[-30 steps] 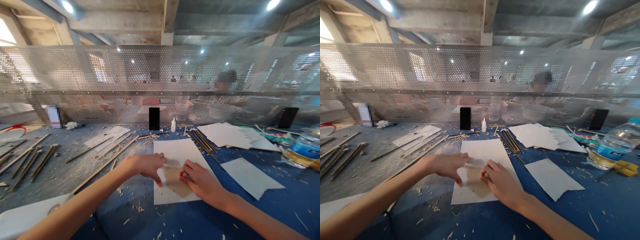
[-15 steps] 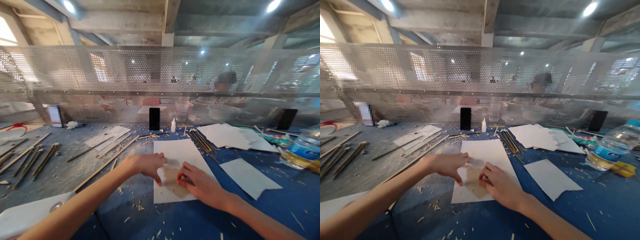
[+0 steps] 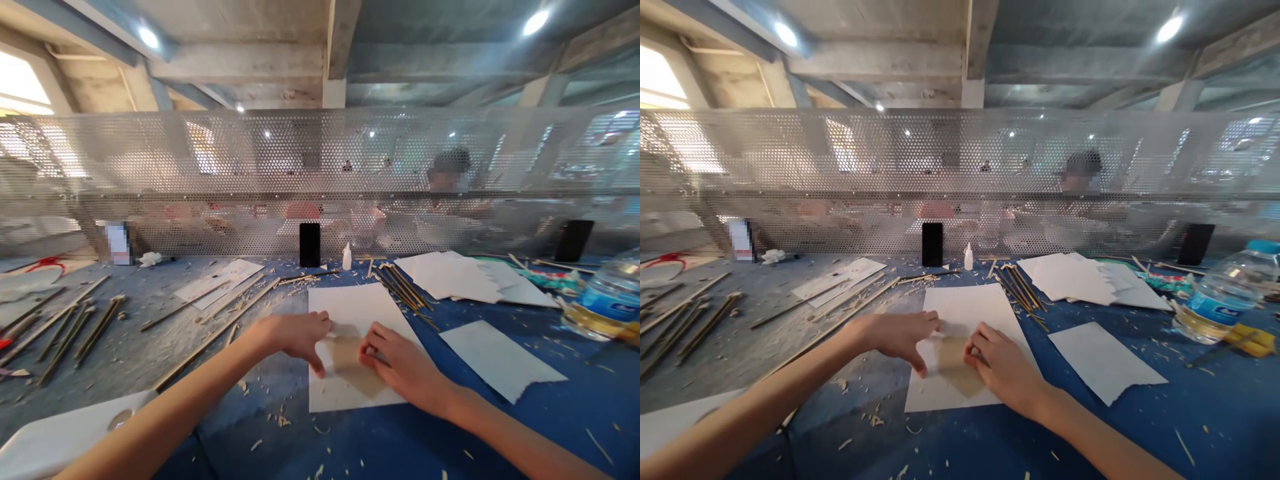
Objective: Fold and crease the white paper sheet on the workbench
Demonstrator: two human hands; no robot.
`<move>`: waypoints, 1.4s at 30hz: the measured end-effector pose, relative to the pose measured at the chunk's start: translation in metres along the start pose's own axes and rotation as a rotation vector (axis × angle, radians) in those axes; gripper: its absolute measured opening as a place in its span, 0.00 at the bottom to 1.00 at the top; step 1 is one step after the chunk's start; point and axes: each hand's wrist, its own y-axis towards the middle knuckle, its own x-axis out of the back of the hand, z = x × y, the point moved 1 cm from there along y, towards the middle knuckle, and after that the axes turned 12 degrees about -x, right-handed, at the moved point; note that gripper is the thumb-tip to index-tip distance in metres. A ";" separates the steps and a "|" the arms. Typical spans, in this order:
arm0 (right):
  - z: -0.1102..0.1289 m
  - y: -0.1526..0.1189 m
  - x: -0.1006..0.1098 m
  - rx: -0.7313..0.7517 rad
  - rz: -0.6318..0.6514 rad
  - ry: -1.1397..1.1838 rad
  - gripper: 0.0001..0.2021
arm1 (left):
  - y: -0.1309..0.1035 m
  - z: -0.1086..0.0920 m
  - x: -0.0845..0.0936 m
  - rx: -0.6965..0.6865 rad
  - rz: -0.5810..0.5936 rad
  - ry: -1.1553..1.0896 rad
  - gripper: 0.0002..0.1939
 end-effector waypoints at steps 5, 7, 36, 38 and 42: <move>-0.002 0.000 -0.001 0.010 0.140 0.118 0.05 | -0.001 -0.001 0.002 -0.001 -0.004 0.002 0.30; -0.002 0.000 0.000 0.006 0.157 0.132 0.04 | -0.001 -0.001 0.002 0.002 -0.003 -0.005 0.31; 0.004 -0.002 0.002 -0.004 0.142 0.131 0.03 | 0.000 0.002 -0.002 0.015 -0.021 -0.017 0.31; 0.002 -0.001 0.001 -0.021 0.095 0.119 0.04 | 0.000 0.003 -0.003 0.018 -0.018 -0.015 0.30; 0.001 -0.001 -0.001 -0.013 0.196 0.212 0.03 | 0.000 0.003 -0.003 0.000 -0.018 -0.019 0.31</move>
